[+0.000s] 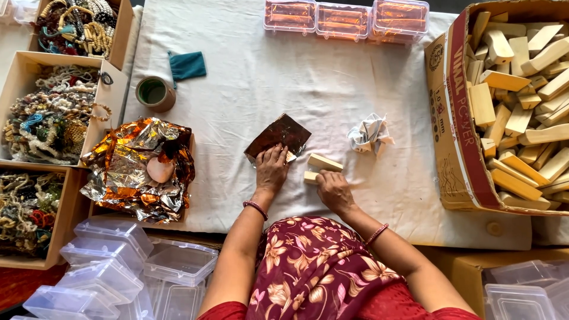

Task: Wrapping small wooden blocks in gold and silver foil and organizing them into plastic containers at a workstation.

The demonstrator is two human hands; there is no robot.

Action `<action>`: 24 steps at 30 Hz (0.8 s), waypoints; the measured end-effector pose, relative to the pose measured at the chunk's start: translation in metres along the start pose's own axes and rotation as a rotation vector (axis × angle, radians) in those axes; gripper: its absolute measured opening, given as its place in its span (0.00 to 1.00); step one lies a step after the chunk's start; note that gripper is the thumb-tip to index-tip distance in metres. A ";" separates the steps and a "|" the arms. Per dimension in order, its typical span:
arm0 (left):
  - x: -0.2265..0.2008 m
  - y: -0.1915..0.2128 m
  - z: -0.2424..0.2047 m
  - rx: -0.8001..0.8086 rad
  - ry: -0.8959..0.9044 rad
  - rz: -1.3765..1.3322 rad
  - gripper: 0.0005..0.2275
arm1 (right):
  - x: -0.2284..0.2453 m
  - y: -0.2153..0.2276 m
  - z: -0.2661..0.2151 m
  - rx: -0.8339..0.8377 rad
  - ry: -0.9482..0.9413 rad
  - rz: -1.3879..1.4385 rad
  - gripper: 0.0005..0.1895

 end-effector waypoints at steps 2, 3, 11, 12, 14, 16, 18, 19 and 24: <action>-0.001 0.000 -0.001 -0.006 -0.006 -0.006 0.25 | -0.007 -0.018 -0.008 -0.007 0.008 -0.013 0.05; -0.001 0.001 0.000 -0.014 -0.006 -0.010 0.25 | -0.010 -0.027 -0.010 -0.016 0.021 -0.024 0.04; 0.001 -0.003 0.000 -0.001 0.001 -0.001 0.25 | -0.032 0.056 0.032 -0.118 -0.148 0.020 0.32; 0.001 -0.002 0.000 -0.003 0.002 -0.001 0.25 | -0.037 0.050 0.030 -0.095 -0.178 0.099 0.38; -0.002 0.003 0.000 -0.009 -0.002 -0.011 0.25 | -0.047 0.029 0.026 0.021 -0.301 0.226 0.39; 0.000 0.002 0.000 -0.018 -0.007 -0.019 0.25 | -0.055 0.014 0.022 0.134 -0.422 0.354 0.40; 0.007 -0.004 -0.001 -0.055 0.001 -0.076 0.20 | -0.053 0.016 0.026 0.100 -0.363 0.379 0.44; 0.006 -0.004 0.001 -0.057 -0.001 -0.076 0.20 | -0.054 0.015 0.025 0.097 -0.362 0.377 0.44; -0.007 0.011 0.015 0.033 0.073 -0.261 0.12 | -0.032 0.032 0.041 0.087 -0.039 0.458 0.33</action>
Point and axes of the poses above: each hand's wrist, its own z-axis towards the middle knuckle, its own y-axis out of the back of the hand, x = y × z, the point moved 6 cm from there along z, towards the middle knuckle, and after that the axes turned 7 degrees about y, right-handed, at the moved point
